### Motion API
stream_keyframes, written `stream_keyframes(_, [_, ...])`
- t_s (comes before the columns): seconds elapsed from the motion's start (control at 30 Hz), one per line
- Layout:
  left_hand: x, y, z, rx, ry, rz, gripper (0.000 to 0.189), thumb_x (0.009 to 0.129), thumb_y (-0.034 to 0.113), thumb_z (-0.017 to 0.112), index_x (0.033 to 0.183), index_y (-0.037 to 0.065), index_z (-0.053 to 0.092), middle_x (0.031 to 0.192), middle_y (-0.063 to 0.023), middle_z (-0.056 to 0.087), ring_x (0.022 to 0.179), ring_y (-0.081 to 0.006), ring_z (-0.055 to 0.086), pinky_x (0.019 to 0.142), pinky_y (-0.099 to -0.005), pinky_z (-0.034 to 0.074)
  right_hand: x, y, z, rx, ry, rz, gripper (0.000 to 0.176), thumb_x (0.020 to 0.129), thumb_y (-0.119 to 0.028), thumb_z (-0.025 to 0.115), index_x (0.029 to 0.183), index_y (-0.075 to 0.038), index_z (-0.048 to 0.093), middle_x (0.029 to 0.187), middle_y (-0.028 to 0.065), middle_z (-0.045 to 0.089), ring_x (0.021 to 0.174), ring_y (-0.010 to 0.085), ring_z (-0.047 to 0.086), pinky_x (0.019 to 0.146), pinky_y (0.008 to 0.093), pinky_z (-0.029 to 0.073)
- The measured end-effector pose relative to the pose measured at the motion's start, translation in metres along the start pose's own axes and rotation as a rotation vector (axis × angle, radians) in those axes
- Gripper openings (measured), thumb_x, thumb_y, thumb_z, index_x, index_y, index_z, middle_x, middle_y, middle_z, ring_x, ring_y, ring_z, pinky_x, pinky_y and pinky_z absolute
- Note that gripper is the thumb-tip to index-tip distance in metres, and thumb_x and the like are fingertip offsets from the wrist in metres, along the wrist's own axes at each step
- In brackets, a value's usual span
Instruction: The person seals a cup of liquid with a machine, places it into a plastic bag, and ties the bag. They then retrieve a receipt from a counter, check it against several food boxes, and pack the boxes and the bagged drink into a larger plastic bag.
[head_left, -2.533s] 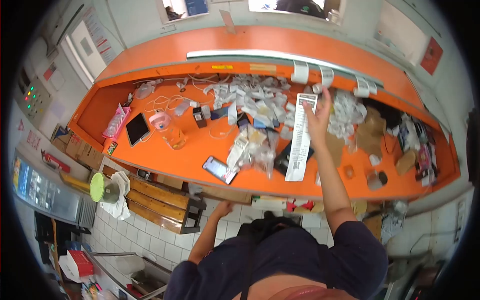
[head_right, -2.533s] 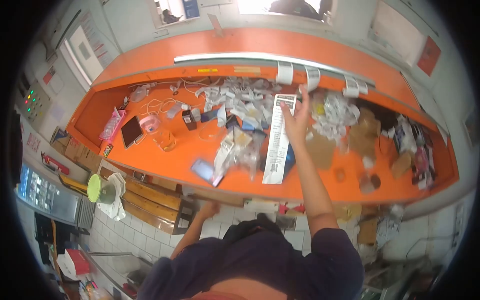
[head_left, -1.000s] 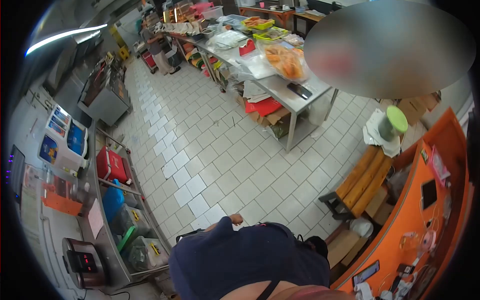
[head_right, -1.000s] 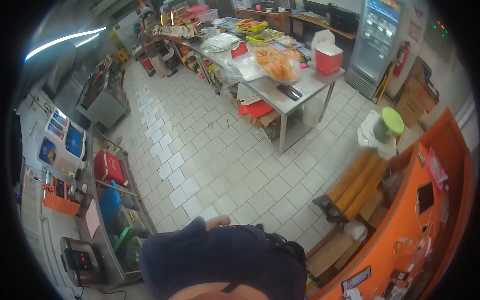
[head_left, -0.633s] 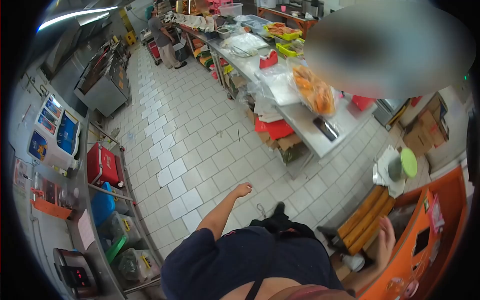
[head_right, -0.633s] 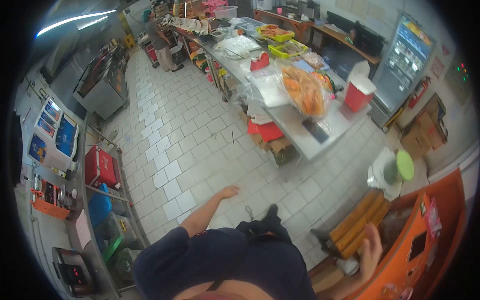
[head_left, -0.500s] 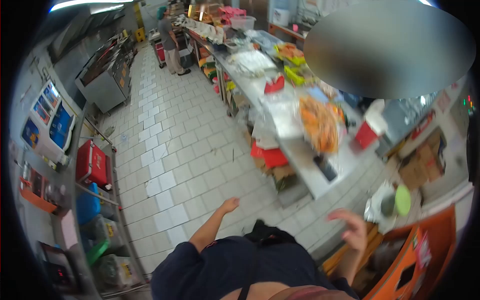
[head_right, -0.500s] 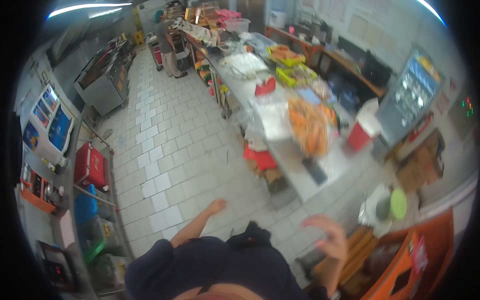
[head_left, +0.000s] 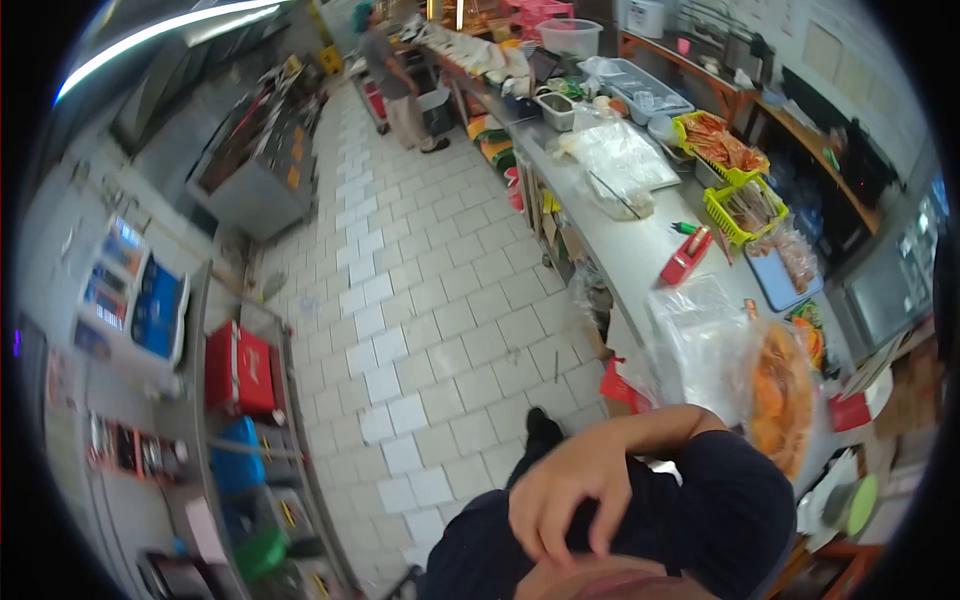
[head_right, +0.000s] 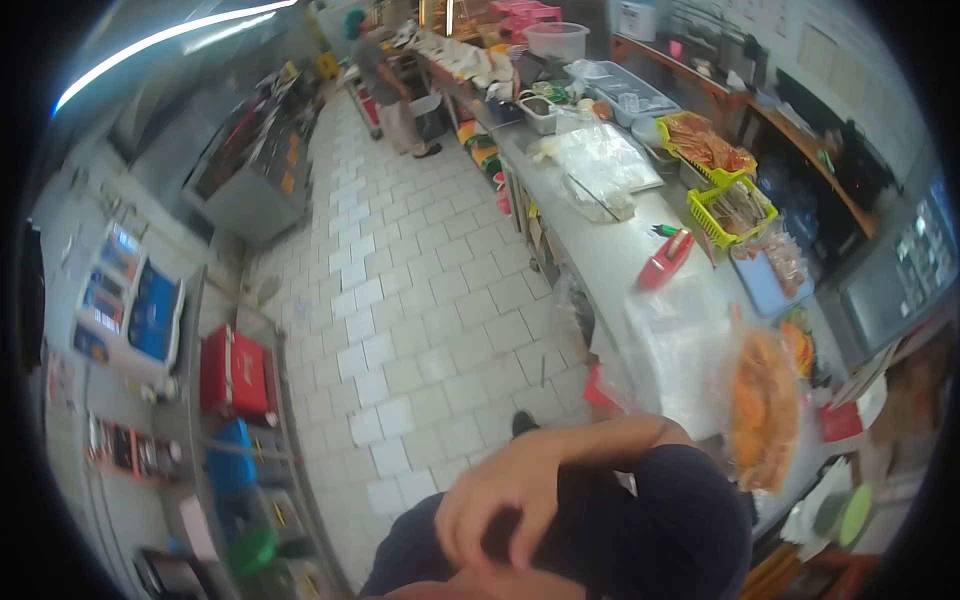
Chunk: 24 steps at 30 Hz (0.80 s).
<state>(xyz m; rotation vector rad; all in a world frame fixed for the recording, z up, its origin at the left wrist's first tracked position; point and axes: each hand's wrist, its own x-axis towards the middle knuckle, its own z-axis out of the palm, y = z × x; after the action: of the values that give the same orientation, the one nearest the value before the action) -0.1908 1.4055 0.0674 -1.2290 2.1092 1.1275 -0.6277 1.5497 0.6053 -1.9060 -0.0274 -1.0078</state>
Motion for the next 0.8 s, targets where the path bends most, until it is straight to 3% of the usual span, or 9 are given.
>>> stream_keyframes(0.13, [0.118,0.068,-0.089,0.104,-0.109,0.111,0.03,0.084,0.029,0.048,0.09,0.003,0.063,0.092,-0.0166,0.062,0.09,-0.0281,0.058,0.081,-0.0389,0.045,-0.179,0.027,-0.158,-1.362,1.058,1.531,0.054,0.069,-0.027,0.069,0.115,-0.008,0.049,0.123,0.0114,0.047,0.114,0.0304,0.043,0.091,0.0414,0.037])
stream_keyframes(0.23, [0.233,0.128,-0.169,0.371,-0.198,0.476,0.033,0.087,0.032,0.046,0.094,0.003,0.062,0.094,-0.0163,0.061,0.093,-0.027,0.057,0.083,-0.0381,0.044,-0.332,0.006,-0.218,-1.543,1.721,1.565,0.088,0.056,-0.038,0.077,0.128,-0.011,0.035,0.13,0.019,0.036,0.119,0.0346,0.036,0.095,0.0465,0.032])
stream_keyframes(0.27, [0.281,0.153,-0.209,0.714,-0.196,0.983,0.034,0.087,0.032,0.045,0.095,0.003,0.062,0.095,-0.0162,0.061,0.094,-0.0267,0.057,0.084,-0.0378,0.044,-0.359,-0.005,-0.236,-1.589,1.886,1.698,0.098,0.051,-0.041,0.08,0.132,-0.013,0.03,0.133,0.0204,0.032,0.12,0.0364,0.034,0.097,0.0486,0.03])
stream_keyframes(0.33, [0.285,0.32,-0.232,-0.361,0.037,-0.064,0.033,0.088,0.03,0.044,0.093,0.004,0.062,0.093,-0.0154,0.061,0.091,-0.0235,0.058,0.078,-0.0363,0.047,-0.381,-0.025,-0.271,-1.532,1.977,1.804,0.106,0.047,-0.044,0.08,0.134,-0.016,0.027,0.135,0.0228,0.026,0.122,0.0401,0.029,0.097,0.0523,0.028])
stream_keyframes(0.4, [0.393,0.355,-0.291,-0.238,0.127,0.61,0.028,0.082,0.012,0.046,0.108,0.001,0.05,0.081,-0.0083,0.06,0.065,-0.0122,0.055,0.057,-0.0245,0.045,-0.4,-0.023,-0.306,-1.458,2.039,1.908,0.113,0.043,-0.046,0.081,0.136,-0.019,0.023,0.138,0.0251,0.02,0.125,0.0437,0.024,0.098,0.0561,0.025])
stream_keyframes(0.47, [0.394,0.465,-0.359,-0.374,0.145,0.444,0.031,0.079,0.012,0.049,0.108,0.001,0.05,0.081,-0.0084,0.06,0.069,-0.0128,0.055,0.061,-0.0241,0.044,-0.421,-0.007,-0.35,-1.555,1.815,2.079,0.123,0.036,-0.048,0.082,0.138,-0.019,0.019,0.136,0.0271,0.02,0.125,0.0429,0.022,0.099,0.0587,0.02])
stream_keyframes(0.57, [0.448,0.53,-0.409,-0.391,0.241,0.379,0.035,0.082,0.016,0.045,0.116,0.007,0.046,0.091,-0.0044,0.059,0.078,-0.0152,0.056,0.058,-0.0251,0.041,-0.47,0.02,-0.387,-1.239,1.813,2.129,0.066,0.057,-0.032,0.075,0.116,-0.012,0.05,0.128,0.0171,0.04,0.119,0.0346,0.036,0.099,0.057,0.021])
stream_keyframes(0.67, [0.452,0.569,-0.422,-0.607,0.131,0.22,0.03,0.082,0.02,0.05,0.108,0.005,0.049,0.09,-0.0096,0.061,0.078,-0.0141,0.058,0.065,-0.0253,0.046,-0.5,0.016,-0.361,-1.793,2.205,1.442,0.023,0.069,-0.011,0.061,0.091,-0.004,0.059,0.086,0.0166,0.061,0.08,0.0322,0.058,0.075,0.0421,0.044])
stream_keyframes(0.8, [0.509,0.53,-0.405,-0.168,-0.154,0.231,0.032,0.083,0.024,0.049,0.108,0.004,0.049,0.092,-0.0119,0.061,0.081,-0.0186,0.058,0.067,-0.029,0.046,-0.477,-0.065,-0.271,-1.203,3.075,0.403,0.02,0.077,-0.014,0.058,0.092,-0.001,0.057,0.082,0.0042,0.058,0.076,0.0152,0.058,0.068,0.0287,0.046])
